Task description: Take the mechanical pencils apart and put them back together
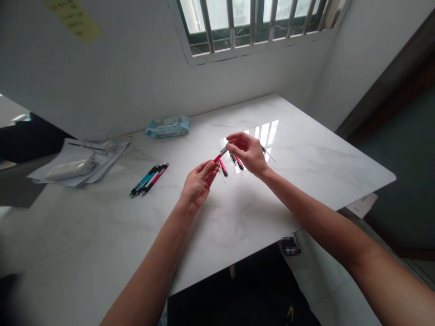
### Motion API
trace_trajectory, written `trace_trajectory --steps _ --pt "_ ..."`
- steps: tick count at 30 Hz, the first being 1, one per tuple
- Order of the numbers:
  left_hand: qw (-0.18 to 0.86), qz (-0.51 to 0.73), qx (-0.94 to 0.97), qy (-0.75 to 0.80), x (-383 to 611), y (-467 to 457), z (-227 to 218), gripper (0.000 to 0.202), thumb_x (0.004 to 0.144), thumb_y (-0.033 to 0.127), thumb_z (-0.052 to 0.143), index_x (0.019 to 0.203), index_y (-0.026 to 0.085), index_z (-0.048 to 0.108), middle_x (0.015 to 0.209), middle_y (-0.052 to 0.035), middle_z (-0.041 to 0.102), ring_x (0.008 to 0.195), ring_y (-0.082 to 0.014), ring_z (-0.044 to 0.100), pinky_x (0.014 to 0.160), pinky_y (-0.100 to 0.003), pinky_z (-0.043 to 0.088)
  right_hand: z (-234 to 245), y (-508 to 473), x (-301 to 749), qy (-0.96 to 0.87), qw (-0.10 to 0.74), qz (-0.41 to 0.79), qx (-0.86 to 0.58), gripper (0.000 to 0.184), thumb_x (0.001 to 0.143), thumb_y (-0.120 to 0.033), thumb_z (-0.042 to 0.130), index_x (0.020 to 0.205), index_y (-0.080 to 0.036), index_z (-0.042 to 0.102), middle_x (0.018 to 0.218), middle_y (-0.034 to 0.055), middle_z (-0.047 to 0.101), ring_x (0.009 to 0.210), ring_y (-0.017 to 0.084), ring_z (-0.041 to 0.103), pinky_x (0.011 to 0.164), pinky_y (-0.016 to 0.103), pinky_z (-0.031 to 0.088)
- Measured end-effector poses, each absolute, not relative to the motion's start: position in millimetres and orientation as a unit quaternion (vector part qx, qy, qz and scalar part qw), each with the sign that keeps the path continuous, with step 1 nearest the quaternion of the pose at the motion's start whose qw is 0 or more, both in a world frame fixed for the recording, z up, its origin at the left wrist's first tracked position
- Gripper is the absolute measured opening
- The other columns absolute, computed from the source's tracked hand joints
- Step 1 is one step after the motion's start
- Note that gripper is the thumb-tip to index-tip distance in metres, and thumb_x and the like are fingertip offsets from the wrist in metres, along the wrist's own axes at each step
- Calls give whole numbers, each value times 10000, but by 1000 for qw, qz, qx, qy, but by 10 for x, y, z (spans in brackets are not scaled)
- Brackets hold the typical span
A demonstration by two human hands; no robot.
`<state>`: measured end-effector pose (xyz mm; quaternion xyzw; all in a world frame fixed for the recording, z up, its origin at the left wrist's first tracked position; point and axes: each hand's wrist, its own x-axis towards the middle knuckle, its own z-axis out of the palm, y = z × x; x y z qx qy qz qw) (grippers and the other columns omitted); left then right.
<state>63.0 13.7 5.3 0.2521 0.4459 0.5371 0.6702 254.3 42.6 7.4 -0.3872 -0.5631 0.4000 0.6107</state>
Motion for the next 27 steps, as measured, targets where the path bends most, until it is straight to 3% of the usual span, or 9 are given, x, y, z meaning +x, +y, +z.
trace_trajectory --steps 7,14,22,27 --pt "709 507 218 439 727 87 38 184 837 136 945 943 128 794 880 -48 804 776 -87 770 818 -169 646 19 462 2549 -563 588 432 -388 429 854 -629 877 1080 -265 849 933 27 801 814 181 720 831 369 649" --pt "698 524 215 437 714 115 35 267 777 136 977 930 162 759 913 -23 794 797 -79 752 884 -194 636 98 485 2628 -563 598 392 -416 489 883 -721 815 1061 -265 808 832 11 734 750 171 688 763 344 642" --pt "692 489 293 443 653 67 22 392 646 287 1018 898 219 726 902 19 741 759 -81 667 703 -195 520 107 638 3006 -568 593 291 -491 300 948 -530 785 1028 -257 689 995 50 778 922 211 777 841 354 670" --pt "682 486 312 447 645 62 45 414 619 324 999 865 233 678 908 22 720 759 -95 642 711 -223 491 96 743 3542 -596 494 131 -619 164 930 -354 774 1019 -217 755 1083 90 812 1010 253 783 939 395 663"
